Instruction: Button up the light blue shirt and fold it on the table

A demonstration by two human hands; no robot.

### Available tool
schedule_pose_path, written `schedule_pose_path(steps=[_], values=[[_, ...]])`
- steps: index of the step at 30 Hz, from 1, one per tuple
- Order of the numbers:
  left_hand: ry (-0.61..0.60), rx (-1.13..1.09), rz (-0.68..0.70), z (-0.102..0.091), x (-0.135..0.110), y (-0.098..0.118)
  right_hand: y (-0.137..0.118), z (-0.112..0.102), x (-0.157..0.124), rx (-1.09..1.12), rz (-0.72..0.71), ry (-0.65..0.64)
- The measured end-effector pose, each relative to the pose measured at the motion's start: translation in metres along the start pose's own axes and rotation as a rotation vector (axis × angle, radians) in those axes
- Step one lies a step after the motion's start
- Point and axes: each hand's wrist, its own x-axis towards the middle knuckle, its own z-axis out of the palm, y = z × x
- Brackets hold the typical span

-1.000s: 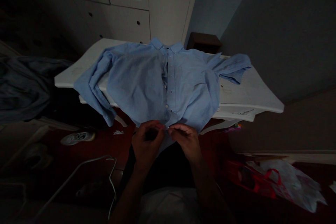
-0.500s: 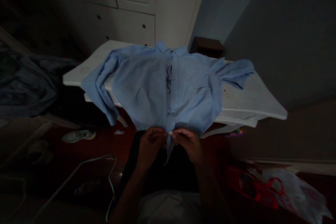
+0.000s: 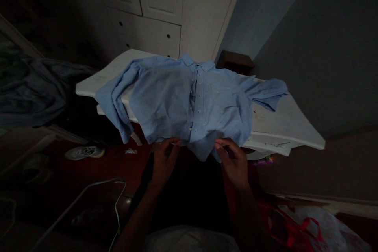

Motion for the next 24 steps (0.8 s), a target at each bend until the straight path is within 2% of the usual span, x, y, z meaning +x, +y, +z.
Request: schedule_pose_path(steps=[3,5,8,11,16,24], values=[[-0.001,0.062,0.108,0.014,0.013,0.005,-0.014,0.004,0.026,-0.124,-0.278,-0.195],[-0.005,0.092,0.145,0.025,0.020,0.006,-0.017,0.009,0.043,-0.230,-0.409,-0.335],[0.010,0.138,0.149,0.039,0.026,0.003,-0.014,0.015,0.064,-0.442,-0.520,-0.497],[0.024,0.155,0.145,0.045,0.029,0.000,-0.012,0.018,0.077,-0.641,-0.604,-0.606],[0.102,0.118,0.183,0.044,0.034,0.003,-0.017,0.019,0.089,-0.868,-0.671,-0.673],[0.060,0.153,0.188,0.043,0.034,0.006,-0.013,0.023,0.091,-0.998,-0.730,-0.703]])
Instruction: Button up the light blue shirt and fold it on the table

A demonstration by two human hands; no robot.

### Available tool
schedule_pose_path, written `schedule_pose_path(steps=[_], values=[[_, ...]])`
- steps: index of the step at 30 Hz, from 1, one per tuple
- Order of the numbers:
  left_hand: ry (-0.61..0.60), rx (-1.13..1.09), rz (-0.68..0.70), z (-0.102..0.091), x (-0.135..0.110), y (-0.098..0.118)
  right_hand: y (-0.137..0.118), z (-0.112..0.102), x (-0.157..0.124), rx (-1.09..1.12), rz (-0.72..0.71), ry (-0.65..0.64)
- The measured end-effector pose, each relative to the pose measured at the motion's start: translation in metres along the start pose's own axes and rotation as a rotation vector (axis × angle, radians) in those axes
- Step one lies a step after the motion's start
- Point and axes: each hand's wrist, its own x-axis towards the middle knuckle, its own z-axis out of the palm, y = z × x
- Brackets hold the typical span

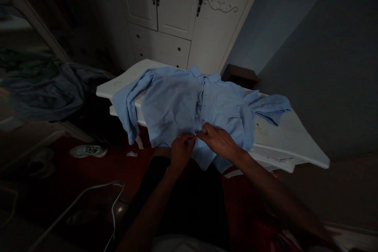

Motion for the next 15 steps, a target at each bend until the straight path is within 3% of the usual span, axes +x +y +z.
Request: schedule_pose_path(steps=[7,15], values=[[0.087,-0.018,0.043,0.007,0.001,-0.007,-0.008,-0.004,0.003,-0.096,-0.045,-0.003],[0.065,0.112,0.034,0.015,0.007,-0.010,-0.018,-0.010,0.009,-0.242,0.029,-0.109]])
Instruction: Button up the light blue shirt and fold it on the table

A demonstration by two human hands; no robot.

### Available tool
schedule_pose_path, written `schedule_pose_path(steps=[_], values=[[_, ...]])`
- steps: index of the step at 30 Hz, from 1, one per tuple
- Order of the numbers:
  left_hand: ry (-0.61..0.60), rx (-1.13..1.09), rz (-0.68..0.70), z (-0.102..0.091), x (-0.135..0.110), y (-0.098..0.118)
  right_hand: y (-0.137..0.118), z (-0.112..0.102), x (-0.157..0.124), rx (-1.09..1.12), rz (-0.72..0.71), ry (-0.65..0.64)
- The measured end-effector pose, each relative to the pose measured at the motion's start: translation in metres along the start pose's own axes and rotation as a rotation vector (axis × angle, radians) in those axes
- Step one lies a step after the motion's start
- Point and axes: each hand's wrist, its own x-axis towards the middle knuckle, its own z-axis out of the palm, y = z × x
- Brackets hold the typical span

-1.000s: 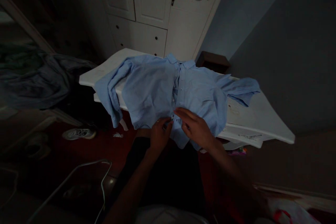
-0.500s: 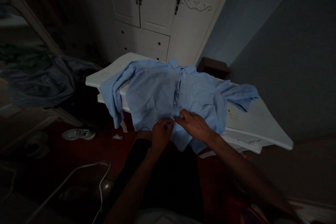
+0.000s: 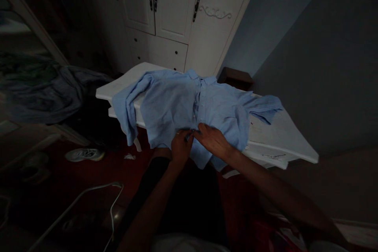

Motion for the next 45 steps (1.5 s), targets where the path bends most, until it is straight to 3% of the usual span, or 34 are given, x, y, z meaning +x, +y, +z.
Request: schedule_pose_path(steps=[8,14,18,20,23,27,32,36,41,45], values=[[-0.001,0.013,0.004,0.007,0.002,0.004,0.009,0.016,-0.005,-0.020,-0.049,0.125],[0.060,-0.071,0.066,0.004,-0.007,0.004,0.025,0.040,-0.007,0.199,-0.060,0.346],[0.086,-0.094,0.010,0.005,-0.010,0.003,0.038,0.039,-0.013,0.192,-0.227,0.499],[0.071,-0.111,0.015,0.006,-0.010,0.002,0.043,0.035,-0.016,0.143,-0.343,0.536],[0.066,-0.123,0.061,0.005,-0.008,0.000,0.047,0.030,-0.020,0.141,-0.404,0.547],[0.075,-0.027,0.070,0.006,-0.004,0.000,0.047,0.026,-0.024,0.175,-0.397,0.491],[0.097,0.066,-0.044,0.011,0.003,0.004,0.048,0.031,-0.034,0.153,-0.350,0.511],[0.114,-0.019,-0.103,0.015,0.006,0.002,0.052,0.041,-0.042,0.119,-0.219,0.579],[0.150,-0.185,-0.122,0.014,0.003,0.003,0.045,0.050,-0.042,0.108,-0.220,0.683],[0.033,-0.323,-0.144,-0.001,0.003,0.014,0.033,0.052,-0.035,0.215,-0.211,0.721]])
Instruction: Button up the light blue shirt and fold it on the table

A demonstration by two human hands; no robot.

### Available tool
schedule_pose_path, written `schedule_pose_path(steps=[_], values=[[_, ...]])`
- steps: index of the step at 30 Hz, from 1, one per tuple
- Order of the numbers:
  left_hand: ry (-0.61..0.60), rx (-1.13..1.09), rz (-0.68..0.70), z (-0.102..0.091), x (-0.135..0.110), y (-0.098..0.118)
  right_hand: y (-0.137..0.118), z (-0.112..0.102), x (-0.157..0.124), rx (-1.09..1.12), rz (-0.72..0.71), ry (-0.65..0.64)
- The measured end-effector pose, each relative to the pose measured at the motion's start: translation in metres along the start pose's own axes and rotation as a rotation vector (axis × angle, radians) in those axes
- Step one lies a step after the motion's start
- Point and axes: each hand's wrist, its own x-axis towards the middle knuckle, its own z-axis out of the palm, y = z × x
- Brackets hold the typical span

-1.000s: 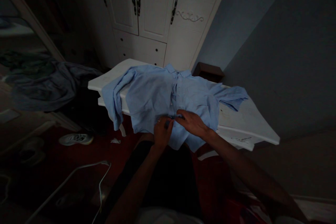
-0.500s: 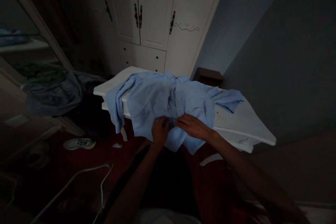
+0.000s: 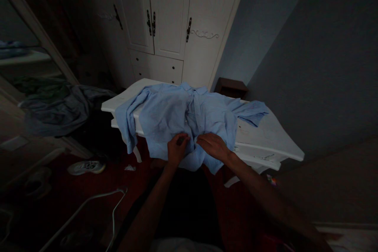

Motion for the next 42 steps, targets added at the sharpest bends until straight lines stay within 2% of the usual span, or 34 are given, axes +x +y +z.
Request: schedule_pose_path(steps=[3,5,8,12,20,25,28,34,39,42], values=[[-0.175,-0.040,0.023,-0.013,0.004,0.015,-0.005,0.005,0.006,0.031,0.043,0.038],[-0.250,-0.052,0.071,-0.021,0.007,0.023,-0.007,0.006,0.011,0.047,0.062,0.079],[-0.303,-0.043,0.130,-0.030,0.012,0.030,-0.007,0.006,0.017,0.075,0.065,0.143],[-0.348,-0.038,0.105,-0.034,0.015,0.031,-0.008,0.005,0.022,0.140,0.056,0.135],[-0.358,-0.187,-0.053,-0.032,0.016,0.032,-0.008,0.006,0.023,0.268,0.129,0.150],[-0.332,-0.193,-0.088,-0.029,0.017,0.033,-0.006,0.009,0.023,0.281,0.152,0.138],[-0.303,-0.137,-0.062,-0.027,0.017,0.033,-0.004,0.011,0.024,0.263,0.154,0.140],[-0.204,-0.048,0.076,-0.024,0.014,0.034,-0.001,0.015,0.025,0.253,0.155,0.133],[-0.225,-0.089,0.124,-0.027,0.009,0.036,-0.002,0.013,0.031,0.221,0.163,0.142],[-0.208,-0.065,0.153,-0.028,0.005,0.035,-0.003,0.013,0.033,0.247,0.185,0.100]])
